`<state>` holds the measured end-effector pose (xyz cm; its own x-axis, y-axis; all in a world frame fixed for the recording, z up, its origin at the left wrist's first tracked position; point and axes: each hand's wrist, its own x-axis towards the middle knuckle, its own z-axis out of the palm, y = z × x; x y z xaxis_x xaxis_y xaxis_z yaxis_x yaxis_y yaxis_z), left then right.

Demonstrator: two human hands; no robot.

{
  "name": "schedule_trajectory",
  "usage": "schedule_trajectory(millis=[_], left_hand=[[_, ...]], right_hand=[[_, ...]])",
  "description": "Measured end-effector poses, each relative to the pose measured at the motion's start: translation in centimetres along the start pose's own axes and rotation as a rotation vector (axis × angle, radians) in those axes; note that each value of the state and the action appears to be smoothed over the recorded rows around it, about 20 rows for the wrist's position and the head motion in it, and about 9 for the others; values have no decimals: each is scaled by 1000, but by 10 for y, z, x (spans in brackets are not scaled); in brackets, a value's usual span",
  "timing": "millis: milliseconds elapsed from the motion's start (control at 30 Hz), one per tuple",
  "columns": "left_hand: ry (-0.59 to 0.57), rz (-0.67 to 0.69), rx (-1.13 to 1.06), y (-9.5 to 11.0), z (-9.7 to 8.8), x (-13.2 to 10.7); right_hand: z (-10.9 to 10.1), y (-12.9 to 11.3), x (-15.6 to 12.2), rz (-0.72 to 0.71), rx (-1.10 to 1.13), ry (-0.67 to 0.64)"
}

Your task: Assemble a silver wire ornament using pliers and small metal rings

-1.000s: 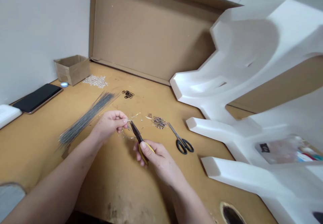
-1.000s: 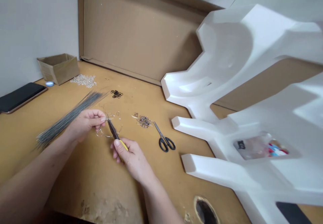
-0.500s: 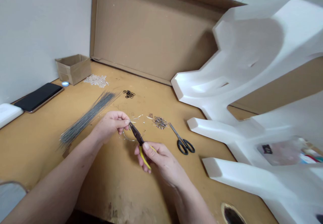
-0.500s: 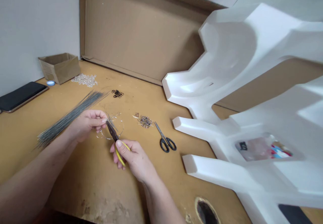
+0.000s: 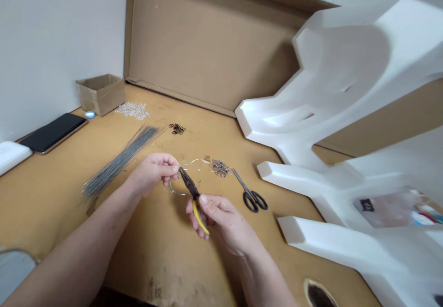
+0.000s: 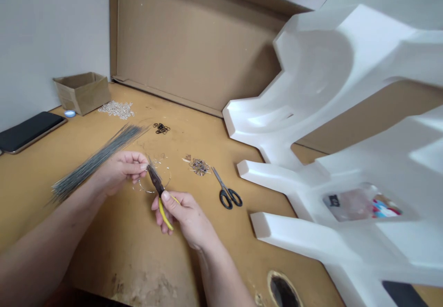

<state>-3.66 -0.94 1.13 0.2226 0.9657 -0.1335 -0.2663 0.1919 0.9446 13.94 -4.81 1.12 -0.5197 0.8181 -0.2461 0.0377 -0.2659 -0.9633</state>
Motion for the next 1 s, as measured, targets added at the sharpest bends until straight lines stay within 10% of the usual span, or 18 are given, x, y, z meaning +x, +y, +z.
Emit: schedule_trajectory(millis=[433,1000], left_hand=[[-14,-56,16,-1,-2,2],[-127,-198,234,0,-7,1]], right_hand=[[4,-6,-6,9,-300,82],[-9,-14,-16,-144,-1405,185]])
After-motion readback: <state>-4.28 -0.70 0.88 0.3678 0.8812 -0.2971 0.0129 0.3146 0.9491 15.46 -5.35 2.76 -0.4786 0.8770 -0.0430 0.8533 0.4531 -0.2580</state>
